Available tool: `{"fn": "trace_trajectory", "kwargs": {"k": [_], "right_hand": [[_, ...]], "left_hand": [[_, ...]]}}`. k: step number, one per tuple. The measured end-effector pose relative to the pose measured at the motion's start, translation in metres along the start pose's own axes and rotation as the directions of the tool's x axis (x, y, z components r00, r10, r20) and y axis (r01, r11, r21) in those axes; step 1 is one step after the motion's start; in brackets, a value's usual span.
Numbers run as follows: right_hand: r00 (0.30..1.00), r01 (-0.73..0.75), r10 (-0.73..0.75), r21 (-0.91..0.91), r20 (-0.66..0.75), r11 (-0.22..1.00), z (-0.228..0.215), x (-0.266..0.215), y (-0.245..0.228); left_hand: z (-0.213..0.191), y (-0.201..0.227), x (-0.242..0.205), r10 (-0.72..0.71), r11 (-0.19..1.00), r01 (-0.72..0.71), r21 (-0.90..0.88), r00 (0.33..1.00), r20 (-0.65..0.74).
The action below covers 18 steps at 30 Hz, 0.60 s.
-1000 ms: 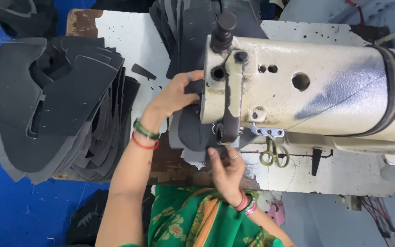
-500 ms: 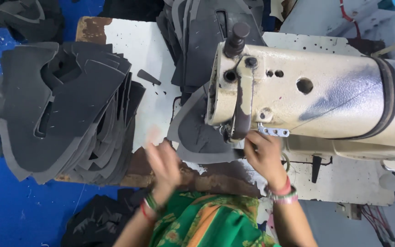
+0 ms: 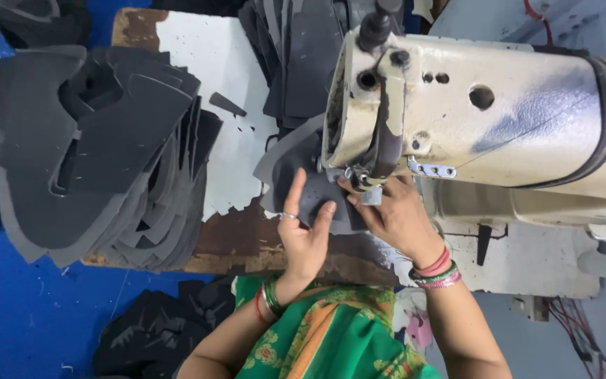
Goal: The person is operating a sewing machine to stitch black material pieces. They repeatedly pick up pieces from a stack, guide them through the machine, and use scissors to cut the thread.
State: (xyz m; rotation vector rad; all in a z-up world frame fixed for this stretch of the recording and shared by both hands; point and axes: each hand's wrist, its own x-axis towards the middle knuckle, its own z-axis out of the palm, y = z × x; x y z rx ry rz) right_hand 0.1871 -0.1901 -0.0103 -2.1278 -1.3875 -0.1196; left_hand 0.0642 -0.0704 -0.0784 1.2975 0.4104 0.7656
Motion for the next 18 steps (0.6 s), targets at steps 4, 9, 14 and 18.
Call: {"fn": "trace_trajectory", "kwargs": {"k": [4,9,14,18], "right_hand": [[0.999,0.035,-0.037,-0.053,-0.028,0.998,-0.002,0.004,-0.001],[0.999,0.026,-0.028,-0.091,-0.021,0.995,0.001,0.002,0.002],[1.000,-0.020,0.019,-0.083,-0.006,0.996,0.002,0.005,0.000],[0.999,-0.020,0.018,-0.043,-0.034,0.999,0.003,0.009,-0.007]], "left_hand": [[-0.005,0.009,0.016,-0.039,0.999,0.040,-0.035,0.999,0.023],[-0.011,0.019,0.030,-0.088,0.995,0.091,-0.030,0.992,0.091],[-0.020,0.025,0.053,-0.104,0.995,0.103,0.013,0.978,0.181],[-0.033,0.033,0.076,-0.139,0.990,0.120,0.078,0.937,0.321]]}}
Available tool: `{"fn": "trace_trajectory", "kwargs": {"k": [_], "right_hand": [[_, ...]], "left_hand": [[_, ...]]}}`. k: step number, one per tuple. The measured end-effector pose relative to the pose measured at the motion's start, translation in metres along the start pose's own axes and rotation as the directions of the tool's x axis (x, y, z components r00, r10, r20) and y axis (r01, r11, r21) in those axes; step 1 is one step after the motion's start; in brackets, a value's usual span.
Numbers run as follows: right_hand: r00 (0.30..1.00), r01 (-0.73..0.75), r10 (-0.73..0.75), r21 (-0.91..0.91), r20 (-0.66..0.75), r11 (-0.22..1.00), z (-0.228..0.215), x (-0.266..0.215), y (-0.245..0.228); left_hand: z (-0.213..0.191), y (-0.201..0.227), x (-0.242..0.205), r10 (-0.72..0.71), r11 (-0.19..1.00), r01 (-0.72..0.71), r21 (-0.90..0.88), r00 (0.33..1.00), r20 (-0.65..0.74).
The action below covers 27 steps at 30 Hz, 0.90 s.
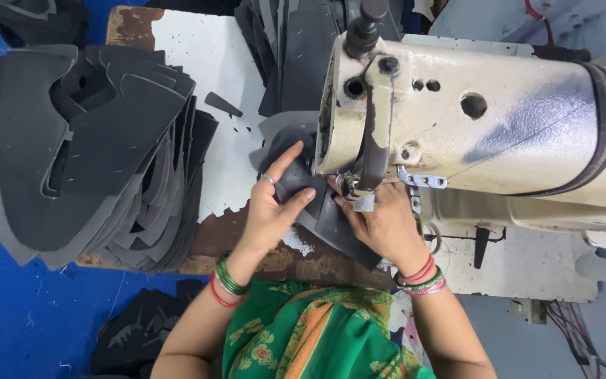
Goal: The person is operating a sewing machine to stitch black material pieces. They repeatedly pick up pieces from a stack, guide them through the machine, and use scissors to cut the thread.
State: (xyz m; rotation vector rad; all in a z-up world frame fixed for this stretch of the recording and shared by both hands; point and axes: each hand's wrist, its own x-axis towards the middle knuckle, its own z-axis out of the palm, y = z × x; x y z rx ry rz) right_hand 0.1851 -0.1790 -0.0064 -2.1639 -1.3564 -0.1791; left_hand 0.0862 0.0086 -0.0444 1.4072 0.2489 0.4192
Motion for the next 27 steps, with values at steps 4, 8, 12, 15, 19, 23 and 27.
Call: {"fn": "trace_trajectory", "kwargs": {"k": [4,8,12,15,19,23,27], "right_hand": [[0.997,0.010,-0.009,0.002,-0.072,1.000,0.006,0.002,-0.009],[0.996,-0.013,0.018,0.054,-0.087,0.998,0.015,-0.001,-0.018],[0.912,-0.408,0.389,0.192,0.129,0.892,0.040,-0.012,-0.029],[0.827,-0.561,0.533,0.308,0.179,0.768,0.058,-0.020,-0.030],[0.822,-0.472,0.569,0.589,0.024,0.657,0.072,-0.028,-0.021],[0.792,-0.501,0.610,0.587,0.017,0.635,0.068,-0.026,-0.024],[0.870,-0.319,0.448,0.459,-0.206,0.829,0.049,-0.026,-0.042]], "left_hand": [[-0.021,0.010,0.026,0.041,0.989,-0.069,0.131,0.978,0.204],[-0.040,0.014,0.061,-0.022,0.986,-0.039,0.164,0.937,0.350],[-0.058,0.001,0.105,-0.107,0.971,-0.053,0.234,0.778,0.620],[-0.059,0.005,0.105,-0.040,0.968,-0.137,0.210,0.741,0.671],[-0.037,0.029,0.041,0.077,0.873,-0.242,0.424,0.926,0.370],[-0.007,0.018,-0.013,0.192,0.772,-0.180,0.610,0.980,0.046],[-0.003,0.010,-0.008,0.095,0.869,-0.007,0.496,0.984,-0.154]]}}
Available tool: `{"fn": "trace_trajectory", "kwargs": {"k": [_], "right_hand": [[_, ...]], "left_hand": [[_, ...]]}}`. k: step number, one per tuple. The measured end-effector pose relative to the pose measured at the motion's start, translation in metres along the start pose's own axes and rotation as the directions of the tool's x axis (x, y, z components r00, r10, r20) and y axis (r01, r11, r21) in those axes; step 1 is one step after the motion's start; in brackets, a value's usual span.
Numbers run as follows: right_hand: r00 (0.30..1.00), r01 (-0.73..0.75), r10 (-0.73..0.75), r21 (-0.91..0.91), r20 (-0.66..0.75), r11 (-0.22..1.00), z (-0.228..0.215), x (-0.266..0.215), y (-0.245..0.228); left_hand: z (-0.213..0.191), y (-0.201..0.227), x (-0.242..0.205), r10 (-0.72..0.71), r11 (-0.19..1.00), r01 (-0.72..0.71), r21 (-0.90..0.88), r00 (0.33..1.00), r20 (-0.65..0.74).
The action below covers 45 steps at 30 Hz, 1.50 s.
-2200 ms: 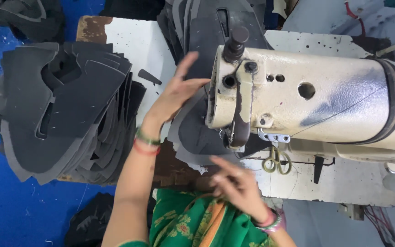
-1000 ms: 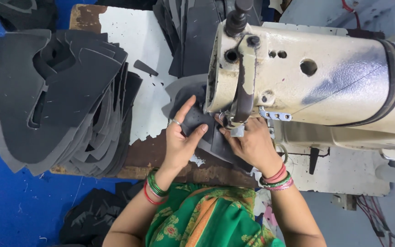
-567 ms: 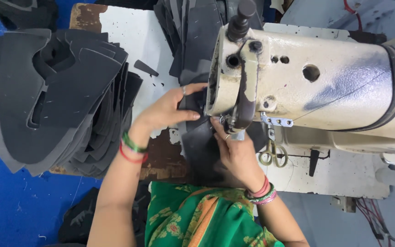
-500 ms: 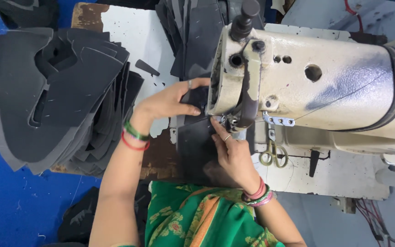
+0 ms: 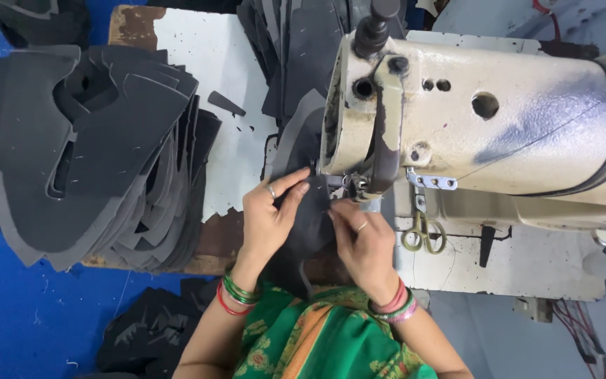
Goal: The person is operating a sewing machine to stitch black material pieces. They repeatedly pick up pieces from a stack, guide them through the machine, and use scissors to cut the thread.
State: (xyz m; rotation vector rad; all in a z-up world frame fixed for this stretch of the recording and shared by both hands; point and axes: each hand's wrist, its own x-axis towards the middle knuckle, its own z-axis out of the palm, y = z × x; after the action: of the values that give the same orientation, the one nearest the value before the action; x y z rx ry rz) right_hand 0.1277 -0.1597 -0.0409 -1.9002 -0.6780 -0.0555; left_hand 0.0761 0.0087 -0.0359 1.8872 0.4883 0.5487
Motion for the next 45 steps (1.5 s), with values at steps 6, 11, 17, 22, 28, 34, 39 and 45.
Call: {"fn": "trace_trajectory", "kwargs": {"k": [6,11,17,22,28,34,39,45], "right_hand": [[0.946,0.323,-0.304,-0.369,0.110,0.872,-0.016,0.000,-0.014],[0.933,0.358,-0.313,-0.359,0.178,0.862,-0.016,-0.002,-0.003],[0.904,0.427,-0.372,-0.426,0.211,0.797,-0.016,0.006,0.000],[0.904,0.427,-0.387,-0.401,0.180,0.811,-0.012,0.002,0.018],[0.909,0.412,-0.410,-0.310,0.076,0.857,-0.009,0.009,0.015],[0.915,0.402,-0.389,-0.335,0.108,0.852,-0.006,0.021,0.001],[0.923,0.384,-0.364,-0.379,0.127,0.842,-0.001,0.024,-0.012],[0.948,0.267,-0.311,-0.365,-0.067,0.892,-0.011,-0.022,0.005]], "left_hand": [[-0.002,-0.018,0.030,0.140,0.988,-0.133,-0.080,0.987,0.081],[-0.001,-0.017,0.049,0.115,0.989,-0.097,-0.116,0.980,0.165],[0.003,-0.023,0.069,0.105,0.987,-0.076,-0.139,0.969,0.222],[0.004,-0.019,0.077,0.127,0.986,-0.104,-0.129,0.975,0.184],[-0.003,-0.008,0.085,0.111,0.994,-0.107,-0.035,0.982,0.153],[-0.010,-0.012,0.099,0.171,0.985,-0.172,-0.006,0.979,0.112],[-0.014,-0.022,0.112,0.204,0.979,-0.202,-0.029,0.972,0.116],[-0.086,0.006,0.097,0.355,0.924,-0.355,0.141,0.935,0.027]]}}
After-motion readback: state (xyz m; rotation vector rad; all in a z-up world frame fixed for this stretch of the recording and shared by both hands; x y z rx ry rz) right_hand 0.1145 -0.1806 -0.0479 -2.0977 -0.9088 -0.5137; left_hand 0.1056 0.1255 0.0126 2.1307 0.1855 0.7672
